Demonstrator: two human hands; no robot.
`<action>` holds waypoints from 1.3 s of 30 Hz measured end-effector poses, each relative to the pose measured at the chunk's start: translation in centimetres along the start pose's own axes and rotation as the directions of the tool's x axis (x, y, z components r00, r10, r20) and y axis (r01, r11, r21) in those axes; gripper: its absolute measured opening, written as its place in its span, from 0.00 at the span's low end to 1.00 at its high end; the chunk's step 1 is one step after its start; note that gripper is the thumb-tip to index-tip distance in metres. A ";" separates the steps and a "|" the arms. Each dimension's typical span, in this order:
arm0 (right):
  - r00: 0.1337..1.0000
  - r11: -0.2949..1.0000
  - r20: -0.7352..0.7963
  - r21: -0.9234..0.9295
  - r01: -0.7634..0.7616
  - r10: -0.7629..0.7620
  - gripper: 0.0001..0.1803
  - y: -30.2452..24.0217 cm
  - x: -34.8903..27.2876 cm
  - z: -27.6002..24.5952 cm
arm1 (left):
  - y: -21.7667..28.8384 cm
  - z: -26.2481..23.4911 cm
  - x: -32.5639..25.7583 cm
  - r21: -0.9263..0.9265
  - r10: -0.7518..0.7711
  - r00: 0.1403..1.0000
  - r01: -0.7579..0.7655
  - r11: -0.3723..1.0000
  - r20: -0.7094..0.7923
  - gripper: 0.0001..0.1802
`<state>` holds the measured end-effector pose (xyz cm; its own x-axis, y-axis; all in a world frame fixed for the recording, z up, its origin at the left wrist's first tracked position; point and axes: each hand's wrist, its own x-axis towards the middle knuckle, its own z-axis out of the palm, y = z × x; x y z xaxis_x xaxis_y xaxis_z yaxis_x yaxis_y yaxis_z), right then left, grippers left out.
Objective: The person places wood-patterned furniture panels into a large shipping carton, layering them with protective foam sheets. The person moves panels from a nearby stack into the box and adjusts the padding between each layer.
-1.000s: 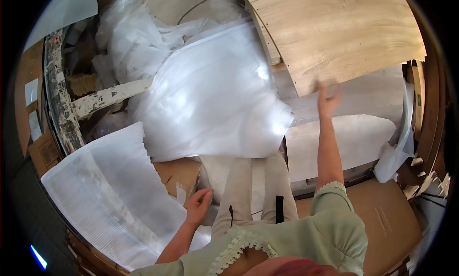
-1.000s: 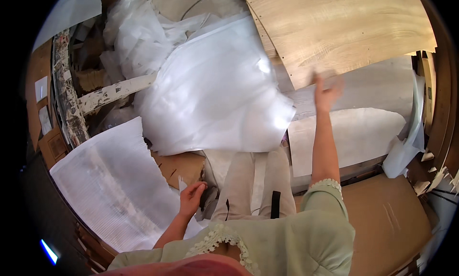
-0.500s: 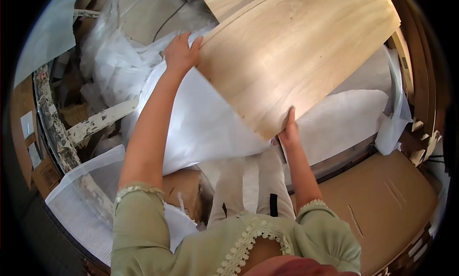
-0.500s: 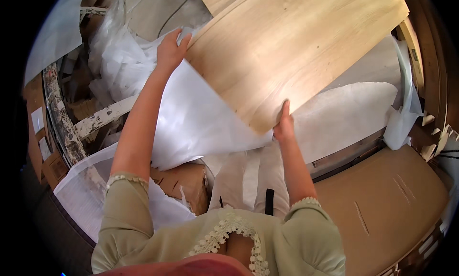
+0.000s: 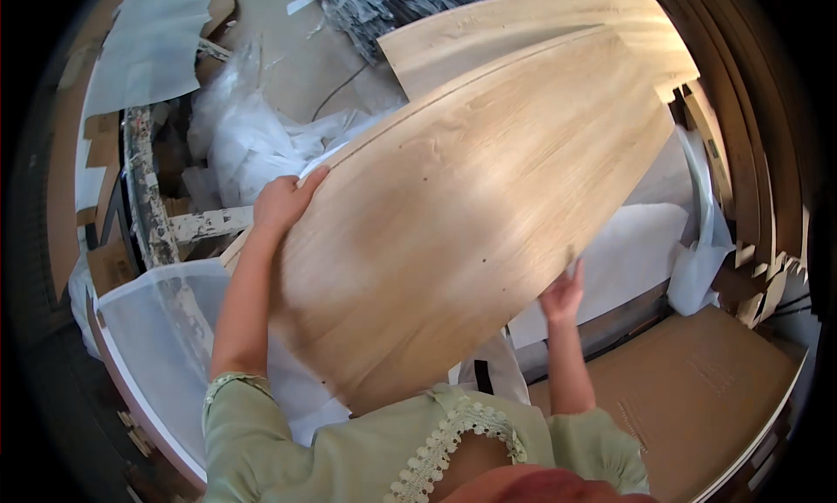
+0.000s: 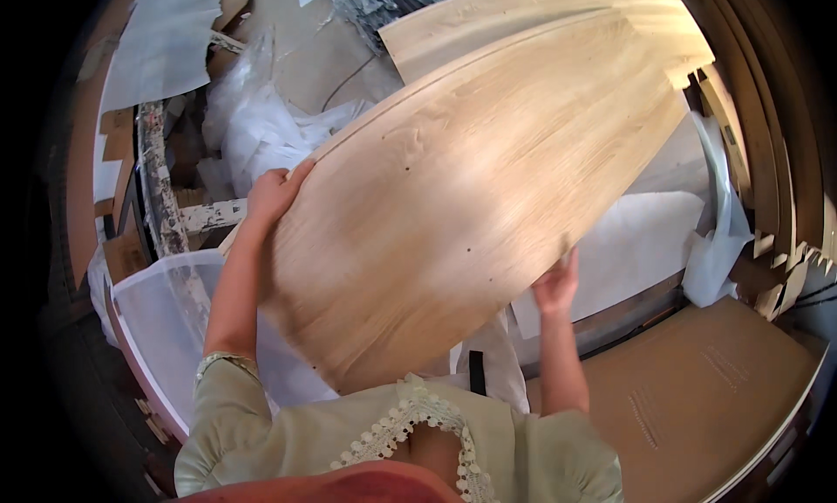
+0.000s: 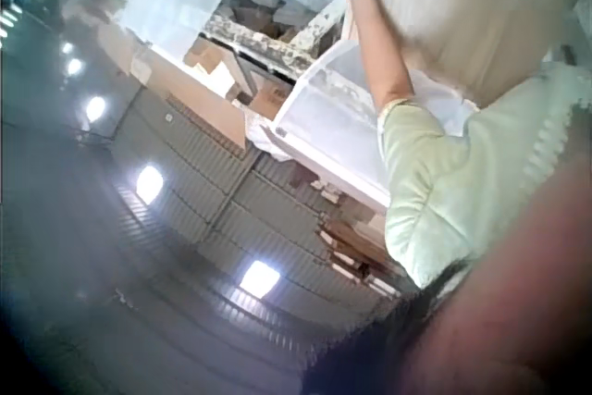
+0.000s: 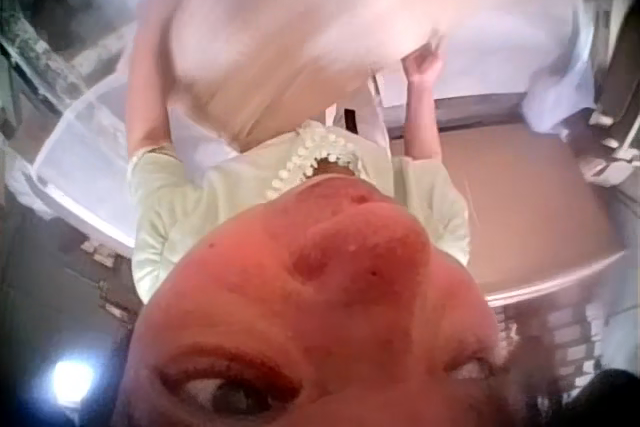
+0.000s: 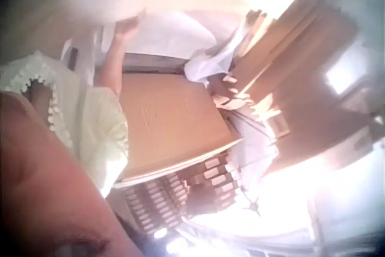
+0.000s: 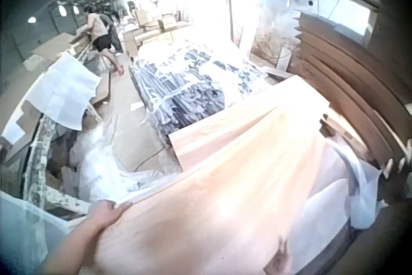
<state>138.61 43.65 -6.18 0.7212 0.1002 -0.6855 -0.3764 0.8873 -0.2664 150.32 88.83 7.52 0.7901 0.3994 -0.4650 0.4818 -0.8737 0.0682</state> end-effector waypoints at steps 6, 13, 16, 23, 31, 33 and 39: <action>0.994 0.973 -0.053 -0.214 0.082 -0.096 0.29 -3.5 7.2 0.3 | -5.1 -4.5 -11.6 0.008 -0.175 0.932 0.187 0.982 -0.318 0.38; 0.995 0.857 -0.094 -0.515 -0.014 -0.040 0.27 1.6 -3.4 2.3 | -13.7 -10.9 -26.5 -0.098 -0.269 0.875 0.251 0.963 -0.402 0.38; 0.995 0.833 -0.030 -0.545 -0.095 0.093 0.26 6.3 -5.7 4.0 | -18.2 -12.2 -35.1 -0.124 -0.376 0.831 0.358 0.926 -0.411 0.37; 0.937 0.859 0.228 -0.497 -0.121 0.264 0.27 20.5 -18.4 19.4 | -35.5 -11.4 -52.0 -0.337 -0.623 0.533 0.540 0.771 -0.573 0.37; 0.585 0.706 0.524 -0.697 -0.123 0.619 0.20 42.5 -34.3 27.4 | -62.9 0.8 -74.2 -0.639 -0.875 0.217 0.611 0.468 -0.433 0.40; 0.423 0.610 0.509 -0.779 -0.143 0.749 0.16 47.0 -35.8 28.7 | -66.8 4.6 -78.7 -0.682 -0.902 0.163 0.604 0.412 -0.400 0.40; 0.444 0.387 0.336 -0.921 -0.027 0.831 0.13 58.9 -46.2 27.2 | -72.7 15.9 -89.5 -0.752 -0.971 0.019 0.630 0.196 -0.237 0.40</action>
<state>98.93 103.50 28.20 0.2029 0.9328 -0.2978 -0.7014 -0.0738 -0.7089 38.57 112.19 30.19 -0.3628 0.9221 0.1343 0.8769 0.2891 0.3840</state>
